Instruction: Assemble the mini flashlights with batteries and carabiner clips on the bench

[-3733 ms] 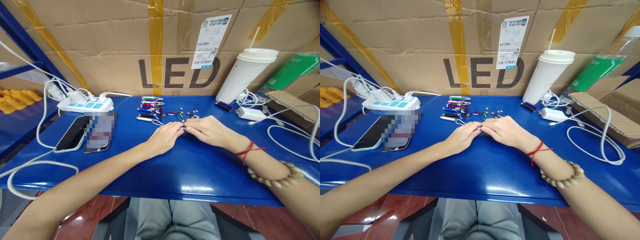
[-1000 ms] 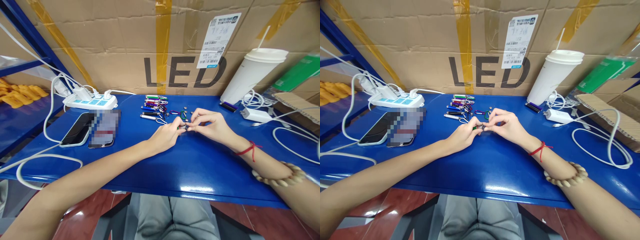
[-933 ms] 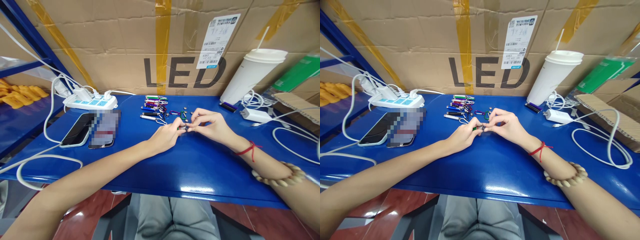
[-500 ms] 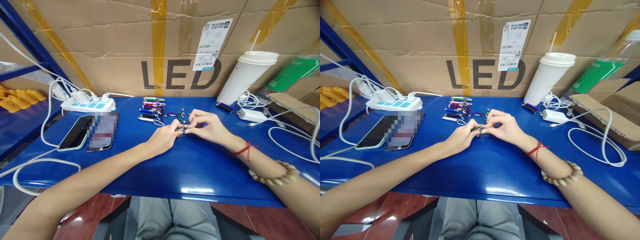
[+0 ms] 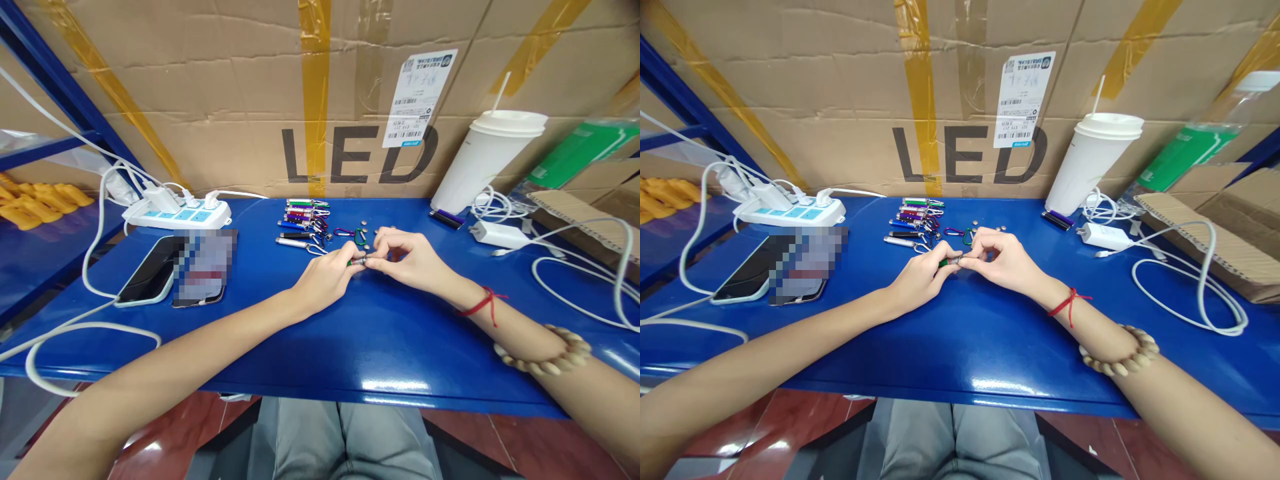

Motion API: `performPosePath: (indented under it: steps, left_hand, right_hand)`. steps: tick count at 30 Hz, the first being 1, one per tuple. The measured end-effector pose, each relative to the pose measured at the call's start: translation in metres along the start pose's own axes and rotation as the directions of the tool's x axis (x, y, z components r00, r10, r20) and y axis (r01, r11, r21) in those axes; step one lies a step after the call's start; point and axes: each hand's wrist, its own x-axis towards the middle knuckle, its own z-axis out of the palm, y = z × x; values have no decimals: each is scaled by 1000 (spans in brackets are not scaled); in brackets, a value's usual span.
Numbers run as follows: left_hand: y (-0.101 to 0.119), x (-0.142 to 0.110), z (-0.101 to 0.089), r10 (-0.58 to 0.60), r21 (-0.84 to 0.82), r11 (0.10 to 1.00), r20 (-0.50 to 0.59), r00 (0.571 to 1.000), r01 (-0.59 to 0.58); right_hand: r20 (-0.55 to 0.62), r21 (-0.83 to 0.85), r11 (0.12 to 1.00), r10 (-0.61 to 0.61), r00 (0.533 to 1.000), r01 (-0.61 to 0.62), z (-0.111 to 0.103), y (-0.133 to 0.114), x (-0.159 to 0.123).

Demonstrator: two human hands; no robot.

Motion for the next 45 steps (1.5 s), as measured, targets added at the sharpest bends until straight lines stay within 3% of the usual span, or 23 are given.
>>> performPosePath:
  steps: [9, 18, 25, 31, 39, 45]
  left_hand:
    - [2, -1, -2, 77, 43, 996, -27, 997, -76]
    - [6, 0, -3, -27, 80, 996, -49, 998, 31]
    - [7, -1, -4, -81, 141, 987, 4, 997, 80]
    - [10, -3, -6, -41, 185, 982, 20, 999, 37]
    - [11, -3, -10, -2, 96, 995, 35, 999, -1]
    - [9, -2, -7, 25, 23, 999, 18, 1000, -25]
  right_hand:
    - [-79, -12, 1000, -27, 997, 27, 3, -1, 0]
    - [-99, -101, 995, -33, 995, 23, 4, -5, 1]
    - [-30, -196, 980, 30, 999, -35, 7, 0, 0]
    - [54, -310, 951, 9, 998, 9, 12, 1, -5]
    - [119, -240, 971, 27, 993, 2, 15, -8, -7]
    - [162, -247, 966, 113, 980, -71, 10, -13, -7]
